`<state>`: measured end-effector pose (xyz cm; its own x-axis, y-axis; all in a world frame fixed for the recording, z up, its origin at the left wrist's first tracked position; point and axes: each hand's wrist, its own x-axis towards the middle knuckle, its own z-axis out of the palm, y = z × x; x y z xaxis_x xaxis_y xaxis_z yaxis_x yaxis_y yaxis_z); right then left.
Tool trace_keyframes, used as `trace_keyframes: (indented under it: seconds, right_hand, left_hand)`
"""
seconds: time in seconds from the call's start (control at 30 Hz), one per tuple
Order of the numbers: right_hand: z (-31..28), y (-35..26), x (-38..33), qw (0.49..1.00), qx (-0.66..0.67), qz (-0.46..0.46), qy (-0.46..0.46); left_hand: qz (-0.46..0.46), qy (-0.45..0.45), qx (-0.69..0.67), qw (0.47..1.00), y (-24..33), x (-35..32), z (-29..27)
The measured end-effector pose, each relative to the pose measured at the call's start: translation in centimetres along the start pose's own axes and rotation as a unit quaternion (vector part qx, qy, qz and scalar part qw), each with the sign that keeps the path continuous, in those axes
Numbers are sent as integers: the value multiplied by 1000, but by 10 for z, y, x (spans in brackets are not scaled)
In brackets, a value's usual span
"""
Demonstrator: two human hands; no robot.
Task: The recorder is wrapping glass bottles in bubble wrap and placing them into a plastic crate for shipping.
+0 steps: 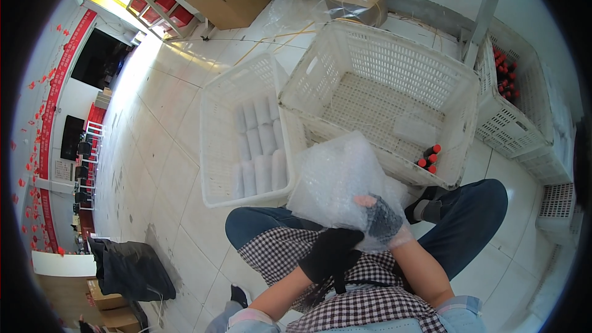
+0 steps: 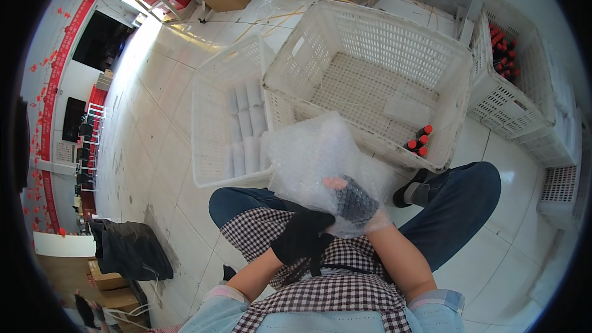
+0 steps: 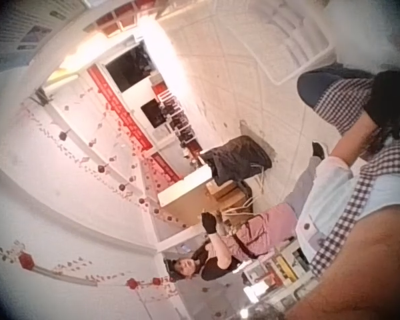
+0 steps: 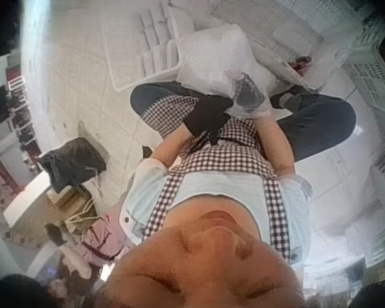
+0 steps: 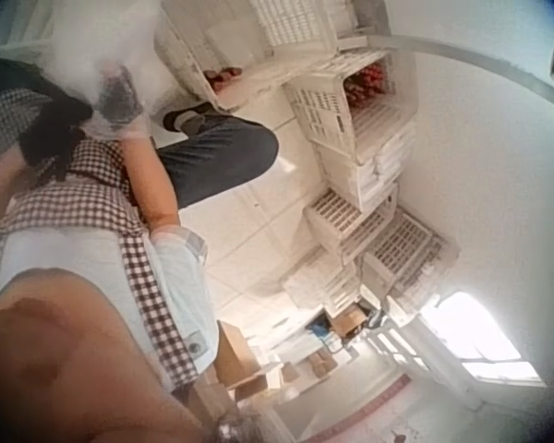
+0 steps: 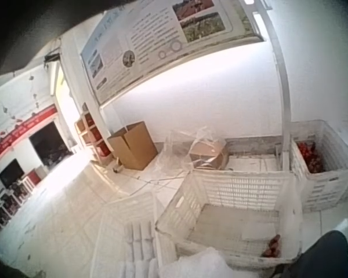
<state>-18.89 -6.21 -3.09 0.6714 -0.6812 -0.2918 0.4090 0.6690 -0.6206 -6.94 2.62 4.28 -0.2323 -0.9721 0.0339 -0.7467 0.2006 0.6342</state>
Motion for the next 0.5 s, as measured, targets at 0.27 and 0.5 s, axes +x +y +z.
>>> trace_keyframes:
  seconds: [0.27, 0.5]
  right_hand:
    - [38, -19, 11, 985, 142, 76, 57]
    - [8, 21, 45, 904, -370, -209, 45]
  left_hand:
    - [102, -174, -69, 977, 13, 14, -1]
    - [106, -219, -47, 969, 17, 20, 2]
